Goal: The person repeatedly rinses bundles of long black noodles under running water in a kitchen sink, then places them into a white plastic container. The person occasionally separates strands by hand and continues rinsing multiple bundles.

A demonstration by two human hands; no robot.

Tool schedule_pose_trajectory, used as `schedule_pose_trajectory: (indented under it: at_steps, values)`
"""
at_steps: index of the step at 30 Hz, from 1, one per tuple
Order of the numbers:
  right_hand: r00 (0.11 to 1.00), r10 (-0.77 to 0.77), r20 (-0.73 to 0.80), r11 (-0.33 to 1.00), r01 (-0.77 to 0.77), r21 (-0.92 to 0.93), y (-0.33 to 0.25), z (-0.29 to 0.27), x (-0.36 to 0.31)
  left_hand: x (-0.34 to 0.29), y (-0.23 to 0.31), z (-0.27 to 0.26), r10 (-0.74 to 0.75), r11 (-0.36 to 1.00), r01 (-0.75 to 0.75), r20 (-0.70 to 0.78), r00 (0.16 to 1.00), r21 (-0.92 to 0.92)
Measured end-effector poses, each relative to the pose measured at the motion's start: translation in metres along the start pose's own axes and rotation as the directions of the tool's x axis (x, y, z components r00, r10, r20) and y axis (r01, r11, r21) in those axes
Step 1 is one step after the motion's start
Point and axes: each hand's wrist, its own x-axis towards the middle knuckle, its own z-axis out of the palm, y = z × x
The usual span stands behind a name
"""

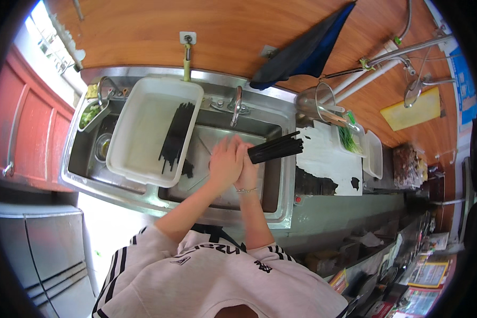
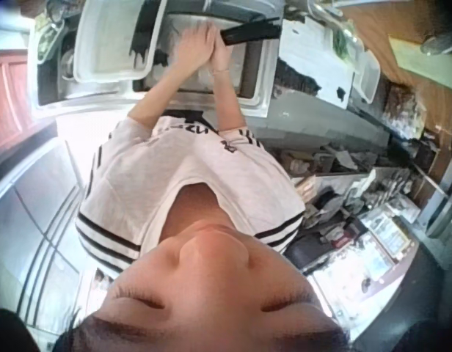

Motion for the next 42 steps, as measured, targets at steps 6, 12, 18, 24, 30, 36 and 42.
schedule_pose_trajectory:
  at_steps: [6, 12, 18, 24, 30, 36, 42]
  values:
    - [0.971, 0.001, 0.239, 0.989, -0.036, 0.145, -0.01, 0.0, -0.021, 0.004, 0.002, 0.037, -0.178, 0.832, 0.159, 0.016, 0.984, -0.531]
    - [0.913, -0.005, 0.408, 1.0, -0.005, 0.023, -0.027, -0.002, -0.024, -0.004, 0.017, 0.023, 0.07, 0.969, -0.132, -0.276, 0.959, -0.209]
    - [0.928, 0.018, 0.371, 0.97, -0.106, 0.22, -0.03, -0.002, -0.033, -0.014, 0.052, 0.013, 0.055, 0.932, -0.179, -0.364, 0.93, -0.315]
    - [0.864, -0.025, 0.503, 1.0, 0.02, 0.015, -0.036, -0.003, -0.018, -0.012, 0.029, 0.025, 0.114, 0.826, -0.243, -0.272, 0.956, -0.508]
    - [0.977, 0.067, 0.201, 0.985, -0.033, -0.169, -0.032, 0.013, -0.016, 0.001, 0.026, 0.017, -0.001, 0.575, -0.129, -0.158, 0.987, -0.808]
    - [0.988, 0.047, -0.146, 0.999, -0.048, -0.007, -0.043, 0.017, 0.032, -0.062, -0.024, 0.014, -0.027, 0.752, -0.04, -0.091, 0.996, -0.658]
    - [0.981, 0.194, -0.018, 0.974, -0.195, -0.112, 0.014, 0.013, -0.005, -0.047, -0.038, 0.026, -0.362, -0.019, 0.26, 0.249, 0.898, -0.965]
